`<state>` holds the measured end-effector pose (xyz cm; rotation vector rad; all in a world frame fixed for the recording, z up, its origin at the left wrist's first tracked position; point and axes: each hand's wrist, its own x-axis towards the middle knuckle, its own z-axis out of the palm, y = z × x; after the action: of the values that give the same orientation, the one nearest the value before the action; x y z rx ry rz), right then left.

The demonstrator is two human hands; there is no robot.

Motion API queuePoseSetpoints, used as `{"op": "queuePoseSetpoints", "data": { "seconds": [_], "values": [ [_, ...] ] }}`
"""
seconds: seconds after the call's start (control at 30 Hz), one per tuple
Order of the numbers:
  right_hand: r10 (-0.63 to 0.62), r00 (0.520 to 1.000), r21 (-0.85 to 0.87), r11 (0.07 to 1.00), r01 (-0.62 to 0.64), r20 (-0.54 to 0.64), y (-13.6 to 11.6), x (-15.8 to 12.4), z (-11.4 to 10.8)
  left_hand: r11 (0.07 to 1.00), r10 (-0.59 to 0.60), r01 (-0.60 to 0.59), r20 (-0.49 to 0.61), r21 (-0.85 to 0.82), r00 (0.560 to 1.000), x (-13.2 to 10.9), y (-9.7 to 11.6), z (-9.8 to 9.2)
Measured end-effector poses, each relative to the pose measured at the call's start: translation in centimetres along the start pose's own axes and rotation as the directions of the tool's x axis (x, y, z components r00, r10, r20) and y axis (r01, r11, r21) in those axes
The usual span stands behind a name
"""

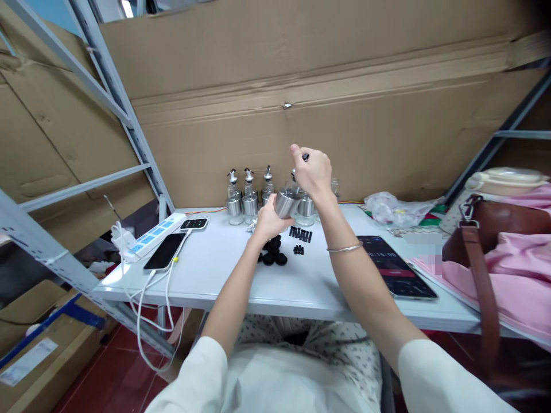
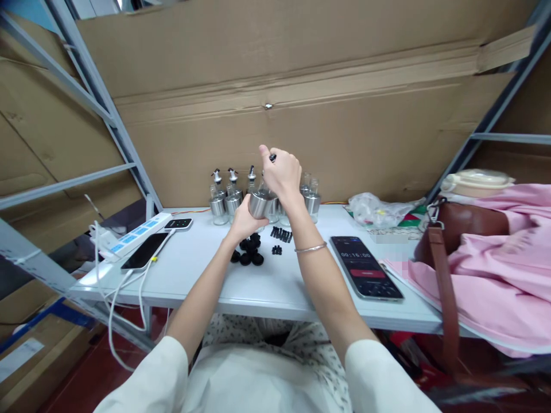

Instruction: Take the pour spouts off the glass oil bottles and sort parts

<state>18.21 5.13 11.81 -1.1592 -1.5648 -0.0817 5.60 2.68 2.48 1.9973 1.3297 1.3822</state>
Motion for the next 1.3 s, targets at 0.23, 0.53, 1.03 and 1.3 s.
{"op": "queuePoseSetpoints", "data": {
  "seconds": [0.23, 0.53, 1.03, 1.3],
  "values": [
    [-0.084, 0.983, 0.320, 0.947, 0.028, 0.163, -0.3, 0.3, -0.9, 0.816, 0.086, 0.275, 0.578, -0.509, 0.812, -0.4, 0.1, -1.5],
    [-0.168, 0.932, 0.689, 0.717, -0.108, 0.321, -1.7, -0.4, -1.4, 0.454, 0.349, 0.640, 0.785, -0.620, 0.512, -1.8, -0.5, -0.6],
    [0.176, 0.952, 0.904, 0.310, -0.295, 0.250, 2.6, 0.4, 3.1, 0.364, 0.270, 0.636, 0.731, -0.680, 0.627, -1.6, 0.2, 0.3],
    [0.188, 0.846, 0.866, -0.049, -0.498, 0.498, 3.6, 1.0, 0.7, 0.402, 0.223, 0.619, 0.727, -0.675, 0.649, -1.8, -0.4, 0.4]
  ]
}}
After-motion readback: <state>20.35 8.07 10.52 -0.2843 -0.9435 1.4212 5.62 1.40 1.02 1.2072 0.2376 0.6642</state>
